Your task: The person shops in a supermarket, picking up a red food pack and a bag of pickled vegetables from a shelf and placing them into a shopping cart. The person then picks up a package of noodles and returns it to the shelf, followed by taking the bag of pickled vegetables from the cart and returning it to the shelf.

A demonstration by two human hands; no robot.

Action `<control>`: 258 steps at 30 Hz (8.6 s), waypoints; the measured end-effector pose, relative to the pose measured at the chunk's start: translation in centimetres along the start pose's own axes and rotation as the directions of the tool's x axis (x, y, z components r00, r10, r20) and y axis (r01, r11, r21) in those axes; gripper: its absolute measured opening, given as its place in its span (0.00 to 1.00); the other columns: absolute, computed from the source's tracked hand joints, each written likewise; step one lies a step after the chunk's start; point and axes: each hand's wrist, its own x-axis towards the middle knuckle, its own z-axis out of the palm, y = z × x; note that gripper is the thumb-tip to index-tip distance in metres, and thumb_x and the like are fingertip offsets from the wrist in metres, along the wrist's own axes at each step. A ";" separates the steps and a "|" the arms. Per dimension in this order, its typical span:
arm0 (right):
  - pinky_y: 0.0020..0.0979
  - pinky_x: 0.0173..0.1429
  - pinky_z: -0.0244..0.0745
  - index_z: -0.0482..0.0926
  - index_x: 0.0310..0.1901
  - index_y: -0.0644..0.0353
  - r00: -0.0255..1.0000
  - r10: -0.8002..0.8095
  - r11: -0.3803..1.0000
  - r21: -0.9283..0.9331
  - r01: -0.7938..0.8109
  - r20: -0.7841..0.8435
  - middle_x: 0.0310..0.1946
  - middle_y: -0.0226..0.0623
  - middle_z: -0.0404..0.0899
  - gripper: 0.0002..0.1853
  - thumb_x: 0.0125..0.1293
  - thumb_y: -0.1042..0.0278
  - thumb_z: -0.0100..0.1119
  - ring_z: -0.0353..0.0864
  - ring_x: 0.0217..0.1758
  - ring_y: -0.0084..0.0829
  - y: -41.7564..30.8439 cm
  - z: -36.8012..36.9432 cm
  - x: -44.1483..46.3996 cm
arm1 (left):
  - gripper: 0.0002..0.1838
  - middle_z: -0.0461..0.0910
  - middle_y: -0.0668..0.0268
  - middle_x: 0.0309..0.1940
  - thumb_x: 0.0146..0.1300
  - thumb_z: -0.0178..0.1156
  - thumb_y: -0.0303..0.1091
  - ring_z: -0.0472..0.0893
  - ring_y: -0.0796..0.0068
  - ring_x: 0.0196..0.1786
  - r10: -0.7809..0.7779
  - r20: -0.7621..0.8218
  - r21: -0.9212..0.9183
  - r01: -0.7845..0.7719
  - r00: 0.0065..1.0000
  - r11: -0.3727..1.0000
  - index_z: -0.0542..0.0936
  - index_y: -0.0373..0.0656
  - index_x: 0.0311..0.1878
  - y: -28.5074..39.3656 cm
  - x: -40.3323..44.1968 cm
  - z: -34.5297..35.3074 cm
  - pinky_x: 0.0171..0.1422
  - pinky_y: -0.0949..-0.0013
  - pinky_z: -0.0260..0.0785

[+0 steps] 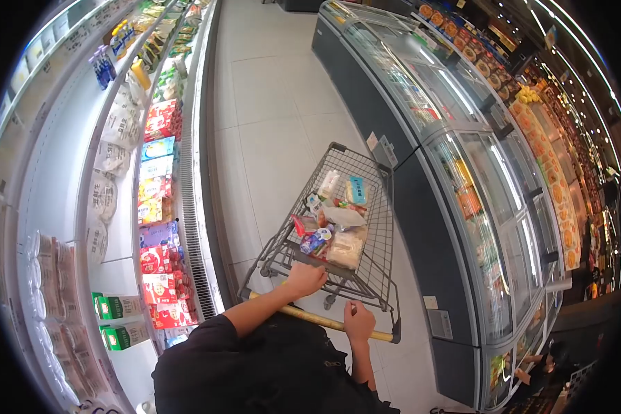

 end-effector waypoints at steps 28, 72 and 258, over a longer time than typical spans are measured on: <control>0.46 0.34 0.76 0.89 0.38 0.51 0.874 -0.210 0.954 -0.104 0.282 0.438 0.18 0.39 0.80 0.14 0.67 0.50 0.67 0.84 0.26 0.46 -11.6 4.3 12.0 | 0.16 0.84 0.52 0.24 0.73 0.54 0.45 0.86 0.46 0.29 -0.320 -0.111 -0.054 0.316 0.941 0.947 0.81 0.43 0.36 -8.5 -0.6 -11.0 0.35 0.43 0.76; 0.49 0.45 0.82 0.90 0.42 0.54 0.295 -0.359 0.883 0.220 0.414 0.886 0.28 0.47 0.88 0.26 0.72 0.36 0.60 0.89 0.37 0.51 -37.2 20.1 25.2 | 0.16 0.82 0.59 0.23 0.77 0.50 0.51 0.85 0.51 0.30 -0.444 -0.034 0.035 0.445 0.895 0.895 0.82 0.56 0.40 -35.2 3.3 -25.2 0.33 0.46 0.74; 0.27 0.43 0.84 0.86 0.47 0.63 -0.602 0.118 0.813 0.272 0.515 0.790 0.35 0.35 0.89 0.21 0.73 0.49 0.69 0.87 0.32 0.22 -89.0 82.9 62.9 | 0.23 0.84 0.64 0.48 0.61 0.74 0.26 0.87 0.72 0.43 -0.782 0.141 -0.764 -0.569 -0.607 0.303 0.75 0.44 0.57 -85.4 24.5 -33.6 0.44 0.65 0.83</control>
